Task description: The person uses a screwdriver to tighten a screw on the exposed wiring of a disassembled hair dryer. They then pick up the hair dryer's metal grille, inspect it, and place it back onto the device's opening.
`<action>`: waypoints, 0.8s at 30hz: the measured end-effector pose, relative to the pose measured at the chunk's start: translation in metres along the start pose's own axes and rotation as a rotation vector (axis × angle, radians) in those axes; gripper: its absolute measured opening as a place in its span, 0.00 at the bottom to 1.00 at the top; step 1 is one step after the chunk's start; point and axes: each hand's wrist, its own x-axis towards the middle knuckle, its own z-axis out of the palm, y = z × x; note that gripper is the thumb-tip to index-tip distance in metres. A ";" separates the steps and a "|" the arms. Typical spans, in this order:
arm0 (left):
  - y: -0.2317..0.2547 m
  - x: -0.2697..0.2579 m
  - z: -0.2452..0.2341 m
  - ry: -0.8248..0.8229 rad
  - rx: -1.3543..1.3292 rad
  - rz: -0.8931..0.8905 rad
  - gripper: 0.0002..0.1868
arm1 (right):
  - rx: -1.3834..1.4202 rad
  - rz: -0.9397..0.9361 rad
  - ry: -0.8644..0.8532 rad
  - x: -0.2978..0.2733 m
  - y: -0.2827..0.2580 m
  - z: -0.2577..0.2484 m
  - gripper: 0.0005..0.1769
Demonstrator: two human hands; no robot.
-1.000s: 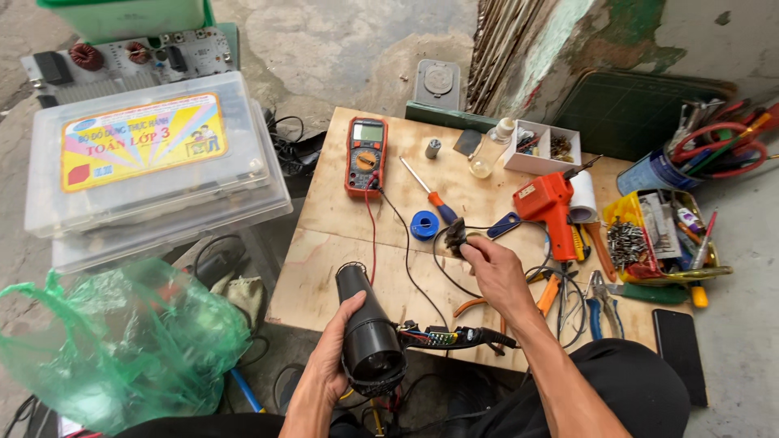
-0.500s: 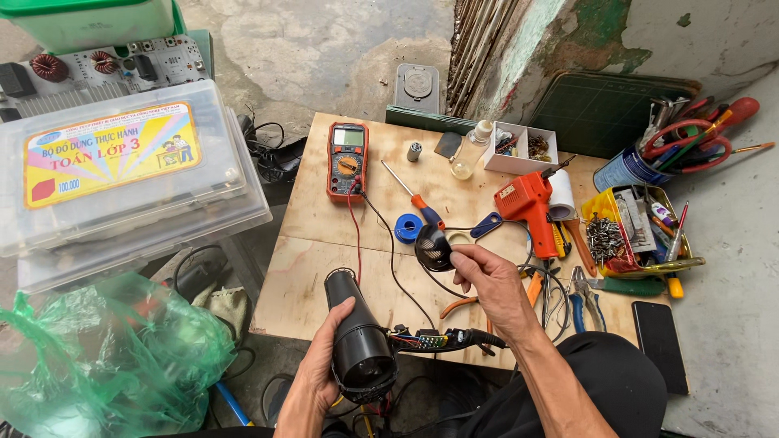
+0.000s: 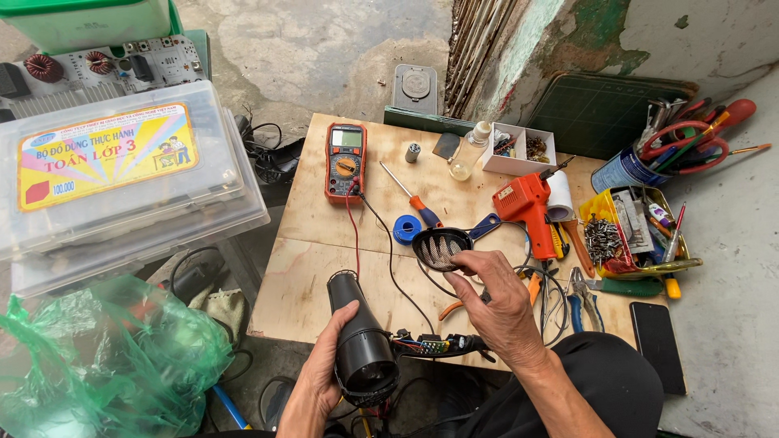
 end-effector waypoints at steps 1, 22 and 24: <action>0.000 0.001 0.000 0.000 0.000 -0.001 0.31 | -0.001 0.001 0.000 -0.002 0.000 0.000 0.16; -0.002 0.004 -0.002 -0.036 -0.025 0.013 0.28 | 0.153 0.304 -0.031 -0.001 -0.005 0.007 0.17; -0.001 0.000 -0.001 -0.033 -0.029 0.010 0.29 | 0.222 0.346 -0.035 -0.002 -0.004 0.009 0.13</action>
